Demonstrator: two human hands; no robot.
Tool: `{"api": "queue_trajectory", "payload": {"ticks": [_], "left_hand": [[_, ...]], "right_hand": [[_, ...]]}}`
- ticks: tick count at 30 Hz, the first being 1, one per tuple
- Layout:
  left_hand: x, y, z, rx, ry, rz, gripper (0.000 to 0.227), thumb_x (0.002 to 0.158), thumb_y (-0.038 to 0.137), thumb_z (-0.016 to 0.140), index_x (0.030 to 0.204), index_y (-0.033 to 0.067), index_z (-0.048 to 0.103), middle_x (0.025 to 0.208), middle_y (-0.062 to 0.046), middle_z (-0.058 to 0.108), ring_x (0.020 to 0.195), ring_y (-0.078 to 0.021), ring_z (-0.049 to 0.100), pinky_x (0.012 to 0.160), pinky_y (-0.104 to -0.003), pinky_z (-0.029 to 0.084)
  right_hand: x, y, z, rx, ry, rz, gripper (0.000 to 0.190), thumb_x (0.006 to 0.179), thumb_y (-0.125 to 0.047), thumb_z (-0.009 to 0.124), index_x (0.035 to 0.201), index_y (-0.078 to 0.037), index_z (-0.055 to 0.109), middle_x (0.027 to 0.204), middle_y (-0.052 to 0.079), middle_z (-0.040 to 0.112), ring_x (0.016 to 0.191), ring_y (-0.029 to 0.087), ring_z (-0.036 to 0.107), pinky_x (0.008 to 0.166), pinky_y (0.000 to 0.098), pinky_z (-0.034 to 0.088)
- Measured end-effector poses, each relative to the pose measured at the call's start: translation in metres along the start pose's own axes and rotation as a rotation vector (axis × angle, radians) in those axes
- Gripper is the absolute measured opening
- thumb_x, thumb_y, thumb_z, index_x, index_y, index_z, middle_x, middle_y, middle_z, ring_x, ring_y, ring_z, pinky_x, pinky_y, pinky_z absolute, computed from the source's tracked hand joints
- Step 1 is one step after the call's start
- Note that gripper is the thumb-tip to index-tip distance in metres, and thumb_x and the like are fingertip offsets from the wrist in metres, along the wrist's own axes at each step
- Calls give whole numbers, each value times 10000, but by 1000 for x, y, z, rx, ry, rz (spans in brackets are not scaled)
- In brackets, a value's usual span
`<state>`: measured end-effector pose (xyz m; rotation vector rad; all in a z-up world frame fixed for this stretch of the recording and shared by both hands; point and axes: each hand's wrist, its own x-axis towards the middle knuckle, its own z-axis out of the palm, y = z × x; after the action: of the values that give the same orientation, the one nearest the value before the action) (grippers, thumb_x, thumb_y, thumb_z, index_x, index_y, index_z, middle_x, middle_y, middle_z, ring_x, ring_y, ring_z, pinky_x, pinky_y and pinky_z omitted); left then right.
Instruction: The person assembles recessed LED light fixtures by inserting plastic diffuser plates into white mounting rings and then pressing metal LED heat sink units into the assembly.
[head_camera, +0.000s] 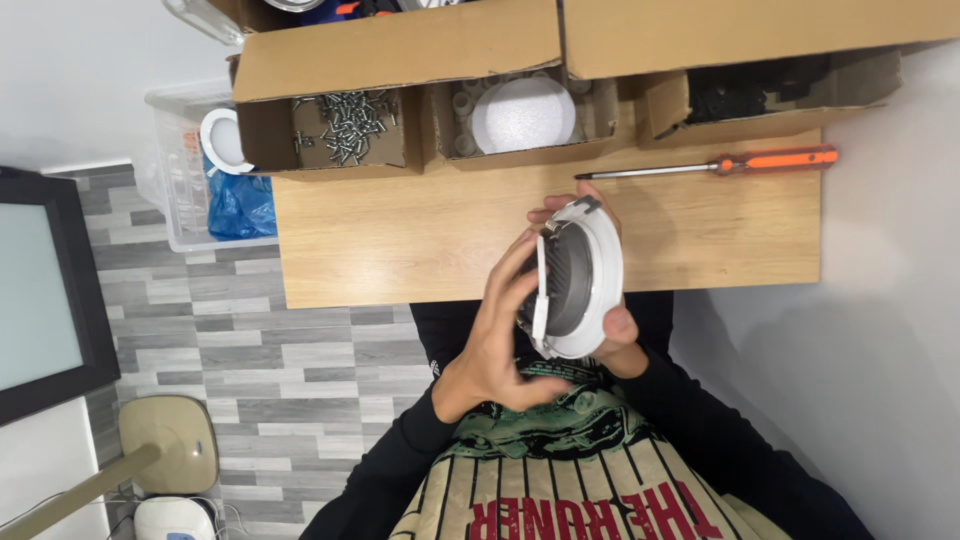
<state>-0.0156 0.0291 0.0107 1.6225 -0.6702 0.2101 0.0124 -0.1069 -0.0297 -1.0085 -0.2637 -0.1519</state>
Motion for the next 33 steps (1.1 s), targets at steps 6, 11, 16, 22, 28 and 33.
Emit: {"api": "queue_trajectory", "payload": {"ticks": [6,11,16,22,28,33], "left_hand": [[-8,-2,-13,120,98,-4,850,1002,451,779,1622,-26,448,1665,-340,442,1555,-522,484,1257,-576,469],[-90,-64,-25,-91,356,-341,649,1027,343,683,1472,-119,586,1363,-277,699,1240,-355,701,1001,-491,590],[-94,-41,-68,-401,696,-762,529,1083,366,660,1327,-95,575,1134,-208,654,1049,-264,620,942,-507,484],[-65,-5,-182,-797,1269,-666,980,946,458,767,1650,-107,387,1663,-399,382,1503,-514,459,1318,-613,268],[-81,-93,-327,-605,1323,-184,710,1006,444,665,1563,17,558,1513,-225,667,1388,-395,649,1194,-573,558],[-117,-241,-415,-572,1780,-251,630,991,399,589,1479,0,600,1245,-190,761,967,-371,773,848,-517,680]], "right_hand": [[-3,3,-9,-121,-60,121,1412,771,-1008,618,1705,-46,178,1538,256,451,1420,364,538,1208,494,450],[-6,-6,-26,-325,-236,224,769,1066,-323,588,1666,-4,228,1588,205,425,1447,372,535,1192,504,499],[3,-10,-25,-414,-377,177,685,1082,-280,505,1637,41,264,1598,208,413,1428,402,577,1117,502,564],[18,-36,-22,-1043,-484,-153,560,1031,-69,739,1518,140,555,1402,254,605,1167,392,730,974,515,618],[12,-35,-28,-1287,-512,-210,254,1133,-43,675,1339,89,743,1357,223,732,1298,337,689,1147,454,541],[14,-31,-21,-1385,-494,-192,208,1160,-64,659,1316,23,766,1324,163,775,1212,315,706,1043,424,501]]}}
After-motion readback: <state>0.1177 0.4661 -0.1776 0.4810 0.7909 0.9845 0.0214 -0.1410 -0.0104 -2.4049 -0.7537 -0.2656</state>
